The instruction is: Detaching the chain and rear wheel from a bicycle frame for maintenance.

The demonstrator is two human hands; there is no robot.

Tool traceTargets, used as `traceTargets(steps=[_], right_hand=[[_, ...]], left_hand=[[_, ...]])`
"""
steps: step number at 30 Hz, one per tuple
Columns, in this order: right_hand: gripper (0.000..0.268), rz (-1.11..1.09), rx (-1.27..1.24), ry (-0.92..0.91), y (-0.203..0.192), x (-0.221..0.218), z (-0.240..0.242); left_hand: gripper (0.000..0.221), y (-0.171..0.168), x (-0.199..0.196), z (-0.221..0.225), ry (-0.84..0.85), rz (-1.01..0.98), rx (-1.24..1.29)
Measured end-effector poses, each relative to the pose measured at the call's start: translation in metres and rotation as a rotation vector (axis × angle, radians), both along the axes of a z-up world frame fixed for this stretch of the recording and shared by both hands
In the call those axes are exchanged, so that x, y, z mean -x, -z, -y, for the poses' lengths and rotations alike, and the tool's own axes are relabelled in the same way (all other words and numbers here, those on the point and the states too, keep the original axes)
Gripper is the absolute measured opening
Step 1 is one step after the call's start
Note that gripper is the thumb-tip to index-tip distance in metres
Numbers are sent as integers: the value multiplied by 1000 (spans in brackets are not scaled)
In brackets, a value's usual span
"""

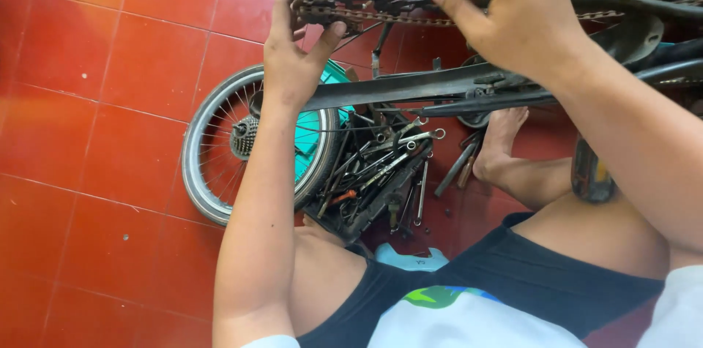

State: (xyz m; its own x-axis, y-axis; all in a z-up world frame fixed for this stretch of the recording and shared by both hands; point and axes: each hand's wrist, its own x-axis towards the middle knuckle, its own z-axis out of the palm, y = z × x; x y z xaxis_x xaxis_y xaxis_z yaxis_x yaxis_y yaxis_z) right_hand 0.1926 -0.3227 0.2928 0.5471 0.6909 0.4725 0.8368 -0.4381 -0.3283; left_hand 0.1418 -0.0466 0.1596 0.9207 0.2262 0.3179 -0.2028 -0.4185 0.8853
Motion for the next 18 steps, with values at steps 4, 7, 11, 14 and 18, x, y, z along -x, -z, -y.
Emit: traceTargets(steps=[4, 7, 11, 14, 18], right_hand=[[22, -84, 184, 137, 3, -32, -14], [30, -263, 368, 193, -4, -54, -28], [62, -517, 580, 134, -4, -74, -39], [52, -419, 583, 56, -4, -68, -36], [38, -367, 429, -20, 0, -57, -36]], left_hand=[[77, -10, 0, 5, 18, 28, 28], [71, -18, -4, 10, 25, 41, 41], [84, -24, -5, 15, 30, 43, 52], [93, -15, -7, 18, 1, -24, 64], [83, -21, -9, 22, 1, 27, 91]])
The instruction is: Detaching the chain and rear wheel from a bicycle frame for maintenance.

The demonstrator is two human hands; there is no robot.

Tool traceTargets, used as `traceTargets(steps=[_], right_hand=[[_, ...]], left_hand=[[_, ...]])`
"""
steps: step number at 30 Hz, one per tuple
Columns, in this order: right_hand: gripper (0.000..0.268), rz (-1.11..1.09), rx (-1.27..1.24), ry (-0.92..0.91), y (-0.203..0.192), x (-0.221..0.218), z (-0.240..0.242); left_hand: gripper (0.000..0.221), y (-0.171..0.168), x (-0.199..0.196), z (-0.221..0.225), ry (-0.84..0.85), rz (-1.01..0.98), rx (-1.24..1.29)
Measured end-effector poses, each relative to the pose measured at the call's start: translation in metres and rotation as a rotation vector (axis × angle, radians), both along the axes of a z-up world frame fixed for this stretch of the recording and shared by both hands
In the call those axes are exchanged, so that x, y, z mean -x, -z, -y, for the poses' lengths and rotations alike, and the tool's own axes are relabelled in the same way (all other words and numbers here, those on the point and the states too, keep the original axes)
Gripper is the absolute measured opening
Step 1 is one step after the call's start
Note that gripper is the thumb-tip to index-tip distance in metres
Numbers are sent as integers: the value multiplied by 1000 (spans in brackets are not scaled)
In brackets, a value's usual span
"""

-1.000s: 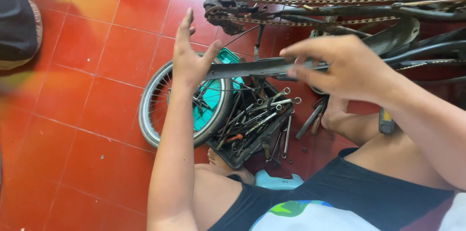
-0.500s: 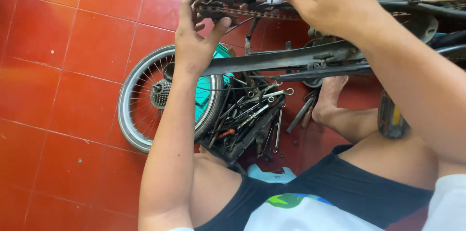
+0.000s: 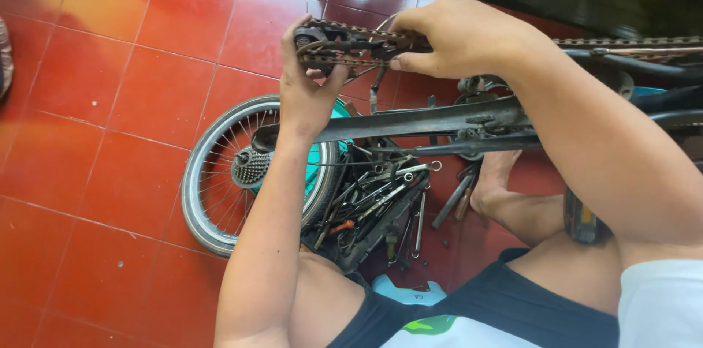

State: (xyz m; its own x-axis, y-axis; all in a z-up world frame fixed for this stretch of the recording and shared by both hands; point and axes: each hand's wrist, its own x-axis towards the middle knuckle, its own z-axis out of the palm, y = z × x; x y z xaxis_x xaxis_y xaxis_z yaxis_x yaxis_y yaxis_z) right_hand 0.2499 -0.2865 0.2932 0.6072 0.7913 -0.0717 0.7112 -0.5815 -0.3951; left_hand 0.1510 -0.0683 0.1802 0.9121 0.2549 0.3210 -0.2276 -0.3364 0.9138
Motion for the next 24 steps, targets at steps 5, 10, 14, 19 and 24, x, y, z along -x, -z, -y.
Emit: traceTargets(steps=[5, 10, 14, 19, 24], right_hand=[[38, -28, -45, 42, -10, 4, 2], [43, 59, -103, 12, 3, -1, 3], [40, 56, -8, 82, 13, 1, -11], [28, 172, -72, 46, 16, -1, -11], [37, 259, -32, 73, 11, 1, -8]], left_hand=[[85, -21, 0, 1, -4, 27, -165], [84, -21, -2, 0, -6, 30, -195], [74, -25, -1, -6, 32, -7, -92], [69, -11, -3, -9, 39, -88, -12], [70, -3, -2, -12, 49, -128, -8]])
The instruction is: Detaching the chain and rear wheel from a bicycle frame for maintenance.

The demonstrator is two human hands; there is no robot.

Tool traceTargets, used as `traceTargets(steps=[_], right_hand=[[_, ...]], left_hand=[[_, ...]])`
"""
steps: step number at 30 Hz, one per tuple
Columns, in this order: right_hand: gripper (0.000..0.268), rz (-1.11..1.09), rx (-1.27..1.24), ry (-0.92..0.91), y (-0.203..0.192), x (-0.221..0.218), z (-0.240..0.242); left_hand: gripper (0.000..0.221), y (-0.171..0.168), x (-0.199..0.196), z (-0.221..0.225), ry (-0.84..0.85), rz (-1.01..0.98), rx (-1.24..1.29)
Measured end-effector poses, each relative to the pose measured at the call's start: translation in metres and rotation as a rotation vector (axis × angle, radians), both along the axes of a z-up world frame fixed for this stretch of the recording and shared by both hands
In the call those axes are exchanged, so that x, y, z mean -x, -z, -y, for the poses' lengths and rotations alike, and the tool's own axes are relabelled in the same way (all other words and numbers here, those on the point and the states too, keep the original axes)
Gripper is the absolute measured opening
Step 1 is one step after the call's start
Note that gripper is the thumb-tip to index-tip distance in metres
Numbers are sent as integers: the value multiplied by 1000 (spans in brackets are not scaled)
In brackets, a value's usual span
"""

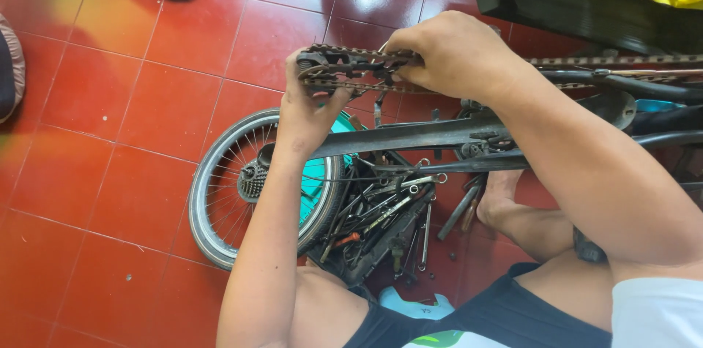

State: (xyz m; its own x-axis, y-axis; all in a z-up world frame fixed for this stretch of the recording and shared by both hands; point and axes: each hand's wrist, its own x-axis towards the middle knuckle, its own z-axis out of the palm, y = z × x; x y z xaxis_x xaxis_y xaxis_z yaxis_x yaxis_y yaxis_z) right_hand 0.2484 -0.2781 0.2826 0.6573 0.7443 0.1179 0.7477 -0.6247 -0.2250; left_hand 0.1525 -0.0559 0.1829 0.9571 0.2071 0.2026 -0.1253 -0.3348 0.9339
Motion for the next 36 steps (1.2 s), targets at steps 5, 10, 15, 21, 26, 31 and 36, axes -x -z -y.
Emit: traceTargets(steps=[5, 10, 15, 21, 26, 31, 36], right_hand=[[18, 18, -354, -198, -25, 4, 3], [15, 259, -355, -182, -25, 12, 5], [18, 159, -333, -109, -28, 13, -4], [22, -164, -46, -23, -49, 2, -26], [9, 92, -293, -114, -78, -1, -36], [8, 234, -287, -161, -77, 10, -36], [9, 172, -284, -135, -77, 4, -39]], left_hand=[[91, 6, 1, -9, 88, 49, 112], [98, -2, 0, -11, 80, 45, 198], [90, -3, -1, -11, 85, 59, 227], [108, -16, -3, -5, 83, 136, 184], [101, -47, 3, 9, 174, 134, 269], [86, -45, -3, 2, 261, 136, 215], [54, -36, -14, -8, 367, 20, 432]])
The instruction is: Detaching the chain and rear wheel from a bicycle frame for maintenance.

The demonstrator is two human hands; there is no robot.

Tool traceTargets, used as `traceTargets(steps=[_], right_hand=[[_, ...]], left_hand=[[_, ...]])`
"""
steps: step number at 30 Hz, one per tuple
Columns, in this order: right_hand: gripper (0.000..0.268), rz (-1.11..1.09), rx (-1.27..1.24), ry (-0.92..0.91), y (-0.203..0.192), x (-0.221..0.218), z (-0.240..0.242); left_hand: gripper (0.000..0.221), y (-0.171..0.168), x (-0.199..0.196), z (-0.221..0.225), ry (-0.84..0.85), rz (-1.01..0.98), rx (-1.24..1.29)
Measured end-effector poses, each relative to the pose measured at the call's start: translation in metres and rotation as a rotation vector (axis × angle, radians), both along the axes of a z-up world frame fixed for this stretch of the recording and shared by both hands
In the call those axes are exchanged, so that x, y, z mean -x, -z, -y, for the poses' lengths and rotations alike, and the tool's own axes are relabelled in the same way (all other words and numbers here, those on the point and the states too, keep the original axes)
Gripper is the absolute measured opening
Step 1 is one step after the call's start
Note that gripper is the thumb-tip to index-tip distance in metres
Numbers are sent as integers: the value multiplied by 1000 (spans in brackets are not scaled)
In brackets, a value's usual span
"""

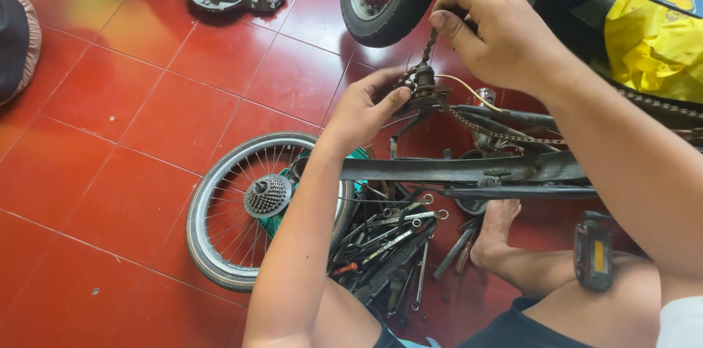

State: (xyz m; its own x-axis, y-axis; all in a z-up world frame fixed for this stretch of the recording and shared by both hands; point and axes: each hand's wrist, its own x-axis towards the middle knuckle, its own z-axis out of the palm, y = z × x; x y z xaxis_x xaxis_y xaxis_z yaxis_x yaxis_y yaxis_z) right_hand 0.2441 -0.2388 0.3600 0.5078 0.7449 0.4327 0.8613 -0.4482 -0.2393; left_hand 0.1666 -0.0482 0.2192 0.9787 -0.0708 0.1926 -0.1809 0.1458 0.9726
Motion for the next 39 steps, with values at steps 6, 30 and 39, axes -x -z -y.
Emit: traceTargets(steps=[6, 30, 39], right_hand=[[32, -274, 519, 272, -16, -12, -6], [15, 58, 170, -180, -40, 58, -17], [25, 47, 211, -26, 5, 48, -10]], left_hand=[[39, 1, -5, 1, -19, -128, 13], [33, 7, 18, -8, -91, -225, -254], [18, 25, 15, -1, -209, -16, -109]])
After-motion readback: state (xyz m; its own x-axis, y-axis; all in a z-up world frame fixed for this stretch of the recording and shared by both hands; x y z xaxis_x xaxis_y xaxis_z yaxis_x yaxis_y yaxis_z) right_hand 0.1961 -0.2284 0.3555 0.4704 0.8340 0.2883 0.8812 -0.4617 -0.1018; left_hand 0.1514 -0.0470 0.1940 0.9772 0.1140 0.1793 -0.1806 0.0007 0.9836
